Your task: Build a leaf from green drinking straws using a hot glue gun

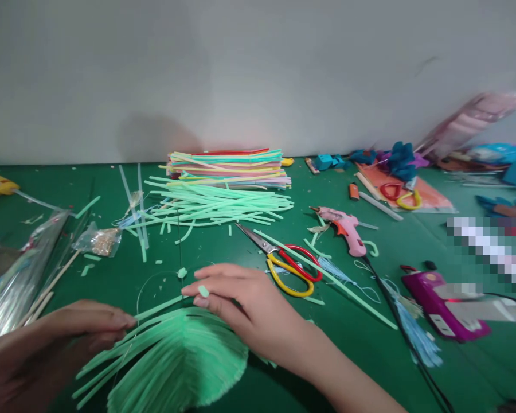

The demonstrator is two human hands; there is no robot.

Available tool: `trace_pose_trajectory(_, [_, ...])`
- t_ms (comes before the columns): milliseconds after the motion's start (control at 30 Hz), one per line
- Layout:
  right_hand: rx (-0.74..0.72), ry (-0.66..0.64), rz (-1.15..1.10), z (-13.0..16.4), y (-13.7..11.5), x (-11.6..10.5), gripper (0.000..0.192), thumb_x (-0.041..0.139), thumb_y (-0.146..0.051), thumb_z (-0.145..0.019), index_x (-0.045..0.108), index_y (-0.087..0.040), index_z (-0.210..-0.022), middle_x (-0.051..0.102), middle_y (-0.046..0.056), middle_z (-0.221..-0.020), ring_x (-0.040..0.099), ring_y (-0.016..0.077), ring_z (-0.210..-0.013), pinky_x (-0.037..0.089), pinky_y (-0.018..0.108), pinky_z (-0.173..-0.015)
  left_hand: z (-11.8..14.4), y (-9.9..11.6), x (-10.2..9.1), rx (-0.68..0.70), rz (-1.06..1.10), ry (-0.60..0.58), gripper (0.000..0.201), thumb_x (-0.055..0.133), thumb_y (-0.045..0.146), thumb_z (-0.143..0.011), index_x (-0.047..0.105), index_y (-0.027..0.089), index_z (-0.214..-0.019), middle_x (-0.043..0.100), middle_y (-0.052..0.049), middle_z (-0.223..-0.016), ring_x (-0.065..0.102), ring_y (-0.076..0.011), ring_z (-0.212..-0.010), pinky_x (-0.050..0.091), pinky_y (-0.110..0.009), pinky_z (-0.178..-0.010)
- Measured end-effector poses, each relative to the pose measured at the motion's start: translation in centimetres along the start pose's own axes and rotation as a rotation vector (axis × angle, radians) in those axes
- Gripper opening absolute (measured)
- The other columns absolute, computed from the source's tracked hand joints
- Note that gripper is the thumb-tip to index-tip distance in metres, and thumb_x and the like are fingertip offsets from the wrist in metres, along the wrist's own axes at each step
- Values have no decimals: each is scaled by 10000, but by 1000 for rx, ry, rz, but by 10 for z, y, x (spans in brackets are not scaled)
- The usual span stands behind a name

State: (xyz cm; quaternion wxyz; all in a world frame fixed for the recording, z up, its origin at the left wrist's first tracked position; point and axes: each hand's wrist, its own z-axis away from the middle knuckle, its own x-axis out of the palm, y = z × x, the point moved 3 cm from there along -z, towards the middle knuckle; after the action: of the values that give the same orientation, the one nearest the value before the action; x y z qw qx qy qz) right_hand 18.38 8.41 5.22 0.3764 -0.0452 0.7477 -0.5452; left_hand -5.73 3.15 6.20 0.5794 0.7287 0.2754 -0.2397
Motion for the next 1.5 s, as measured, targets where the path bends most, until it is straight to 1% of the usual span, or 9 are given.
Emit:
trace_pose_trajectory(100, [63,-14,-31,1,6,10,287,475,-317,-1010,673,-274,-1212,722,-11,-1180,669,134,-1082,499,242,-961,0,6,9,10,101,-87,115,694,431,-806,737,360,-886,777,84,-800,733,-108,-652,560,-106,-598])
trace_pose_trajectory(233, [113,17,41,7,17,21,357,437,-331,-1017,597,-215,-1313,644,38,-1322,602,174,-1221,470,312,-1046,-2,4,17,-1,125,-187,162,695,356,-813,731,359,-971,785,77,-858,747,-113,-696,569,-115,-634])
trace_pose_trajectory(500, [195,73,-122,12,39,26,372,428,-288,-1008,510,-219,-1364,675,84,-1257,672,178,-1098,551,343,-927,-11,-36,15,-114,-132,-64,292,590,526,-861,761,351,-1021,730,23,-1194,703,-218,-1059,560,-326,-921])
trace_pose_trajectory(700, [277,226,-386,10,41,21,335,446,-389,-1005,538,-194,-1262,730,77,-1003,714,150,-810,591,306,-748,-8,-52,19,-276,25,-73,576,566,597,-849,581,286,-1334,706,-66,-1242,745,-234,-925,600,-360,-825])
trace_pose_trajectory(800, [327,277,-556,10,43,22,389,419,-467,-1002,543,-176,-1228,727,99,-978,728,163,-794,607,304,-721,-4,-51,22,-245,228,-160,578,481,636,-886,634,231,-1269,722,-103,-1202,742,-239,-914,604,-351,-820])
trace_pose_trajectory(900, [397,274,-623,11,48,24,459,391,-530,-996,529,-188,-1269,723,110,-998,737,172,-798,614,308,-719,0,-47,22,-256,423,-87,663,402,703,-881,683,193,-1199,741,-128,-1149,736,-251,-905,600,-365,-841])
trace_pose_trajectory(1100, [388,194,-512,13,46,27,479,350,-522,-1009,487,-225,-1359,713,80,-984,719,169,-836,593,340,-789,2,-41,29,-455,287,-125,410,673,528,-805,740,249,-1099,768,-47,-1092,744,-237,-934,602,-327,-832])
trace_pose_trajectory(1367, [274,68,-129,13,39,30,362,403,-303,-1016,467,-227,-1364,702,63,-1098,664,180,-943,519,354,-858,-4,-50,33,-188,-56,-176,405,490,524,-917,750,258,-1076,775,-24,-1070,751,-183,-772,591,-247,-699])
trace_pose_trajectory(1500, [238,70,-108,13,38,33,361,380,-251,-1014,440,-218,-1369,699,68,-1099,673,173,-950,520,334,-846,-3,-48,38,-120,-134,-163,397,440,491,-947,749,261,-1044,772,-13,-1083,747,-185,-884,578,-256,-794])
